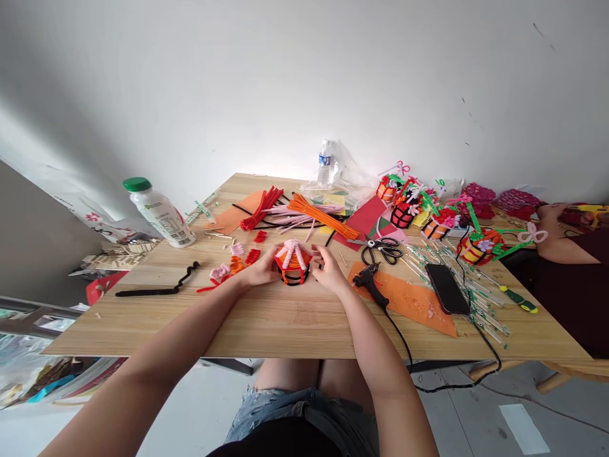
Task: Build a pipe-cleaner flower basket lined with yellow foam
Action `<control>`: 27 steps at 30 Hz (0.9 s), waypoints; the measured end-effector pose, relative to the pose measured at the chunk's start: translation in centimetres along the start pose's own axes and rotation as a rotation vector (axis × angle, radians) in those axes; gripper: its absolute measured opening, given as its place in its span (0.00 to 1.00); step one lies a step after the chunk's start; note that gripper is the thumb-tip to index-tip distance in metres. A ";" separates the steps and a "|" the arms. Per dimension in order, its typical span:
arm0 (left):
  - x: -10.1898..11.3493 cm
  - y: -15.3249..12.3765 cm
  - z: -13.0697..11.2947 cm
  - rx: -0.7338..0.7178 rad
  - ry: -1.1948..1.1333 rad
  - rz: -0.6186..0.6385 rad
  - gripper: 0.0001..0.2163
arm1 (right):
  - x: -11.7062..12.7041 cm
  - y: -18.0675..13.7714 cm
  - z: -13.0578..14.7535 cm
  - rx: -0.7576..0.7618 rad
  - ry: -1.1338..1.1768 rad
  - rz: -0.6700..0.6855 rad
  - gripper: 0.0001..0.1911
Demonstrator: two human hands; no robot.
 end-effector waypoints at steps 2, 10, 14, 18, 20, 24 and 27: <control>0.1 -0.1 0.0 0.026 -0.076 0.040 0.39 | -0.4 -0.4 0.0 0.043 -0.053 0.045 0.32; -1.0 0.1 -0.1 0.076 -0.052 0.159 0.42 | -1.4 -1.2 1.3 0.147 -0.200 0.137 0.17; -0.8 0.0 0.4 0.087 0.014 0.121 0.43 | -1.4 -1.4 2.7 0.269 -0.369 0.170 0.04; -0.7 0.0 0.8 0.070 0.081 0.081 0.42 | -2.1 -1.5 2.9 0.294 -0.426 0.241 0.07; -0.8 0.0 0.9 0.080 0.098 0.084 0.40 | -2.4 -1.5 2.9 0.280 -0.436 0.237 0.09; -0.8 0.1 0.9 0.079 0.122 0.089 0.37 | -2.6 -1.4 2.8 0.244 -0.441 0.236 0.12; -0.6 0.1 1.1 0.058 0.137 0.061 0.37 | -2.5 -1.3 2.8 0.225 -0.437 0.228 0.13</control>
Point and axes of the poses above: each hand's wrist, its own y-axis towards the middle knuckle, its own x-axis out of the back of the hand, z = x × y, the point moved 6 cm from there along y, towards the middle knuckle, and after that the axes turned 3 degrees about z, right-handed, at the moved point
